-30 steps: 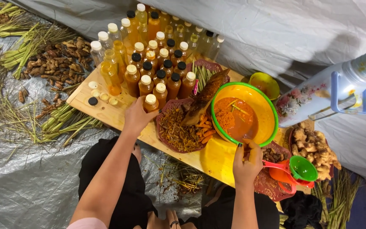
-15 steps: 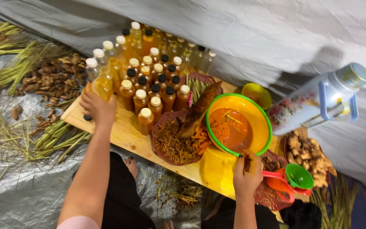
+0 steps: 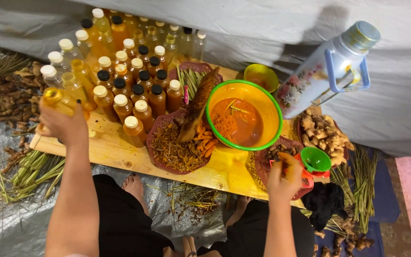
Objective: The person pours a red liquid from a large bowl into small plastic bottles using a red funnel. They place the filled bottles on a wooden board and repeat the process for several bottles.
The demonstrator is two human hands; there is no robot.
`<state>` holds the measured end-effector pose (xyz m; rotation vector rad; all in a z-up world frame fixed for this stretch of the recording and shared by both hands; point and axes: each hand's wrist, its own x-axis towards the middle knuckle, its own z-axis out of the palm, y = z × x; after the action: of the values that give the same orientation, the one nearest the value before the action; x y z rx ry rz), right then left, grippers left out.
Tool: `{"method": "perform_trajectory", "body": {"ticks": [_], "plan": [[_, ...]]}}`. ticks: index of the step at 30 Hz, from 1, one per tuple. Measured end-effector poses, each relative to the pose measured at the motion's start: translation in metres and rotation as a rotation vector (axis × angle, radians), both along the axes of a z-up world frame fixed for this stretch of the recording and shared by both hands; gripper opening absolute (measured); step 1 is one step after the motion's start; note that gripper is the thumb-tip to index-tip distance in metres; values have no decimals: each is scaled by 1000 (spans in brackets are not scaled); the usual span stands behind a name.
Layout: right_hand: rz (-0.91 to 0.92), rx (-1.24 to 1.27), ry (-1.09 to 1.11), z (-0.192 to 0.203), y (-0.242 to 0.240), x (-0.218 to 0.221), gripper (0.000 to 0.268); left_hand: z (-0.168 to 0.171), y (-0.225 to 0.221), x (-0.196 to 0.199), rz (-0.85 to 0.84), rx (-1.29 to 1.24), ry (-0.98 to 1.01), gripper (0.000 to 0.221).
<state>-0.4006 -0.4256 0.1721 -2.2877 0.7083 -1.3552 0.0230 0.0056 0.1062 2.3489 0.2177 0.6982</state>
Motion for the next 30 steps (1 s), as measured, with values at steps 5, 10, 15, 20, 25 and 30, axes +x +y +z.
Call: {"method": "perform_trajectory", "body": {"ticks": [5, 10, 15, 20, 25, 30], "plan": [[-98, 90, -127, 16, -35, -33, 23, 46, -8, -61, -96, -222, -325, 86], [-196, 136, -231, 15, -66, -69, 21, 38, -36, -121, -379, -484, -658, 90], [-288, 425, -472, 6, -94, -87, 15, 114, -131, -219, -942, -767, -478, 44], [-322, 773, -358, -49, -122, -103, 12, 82, -201, -270, -1045, -580, 11, 78], [-206, 993, 72, -83, -113, -92, 33, 67, -239, -284, -1170, -408, 659, 76], [-373, 783, 137, -76, -117, -92, 24, 39, -269, -279, -1226, -315, 674, 74]]}}
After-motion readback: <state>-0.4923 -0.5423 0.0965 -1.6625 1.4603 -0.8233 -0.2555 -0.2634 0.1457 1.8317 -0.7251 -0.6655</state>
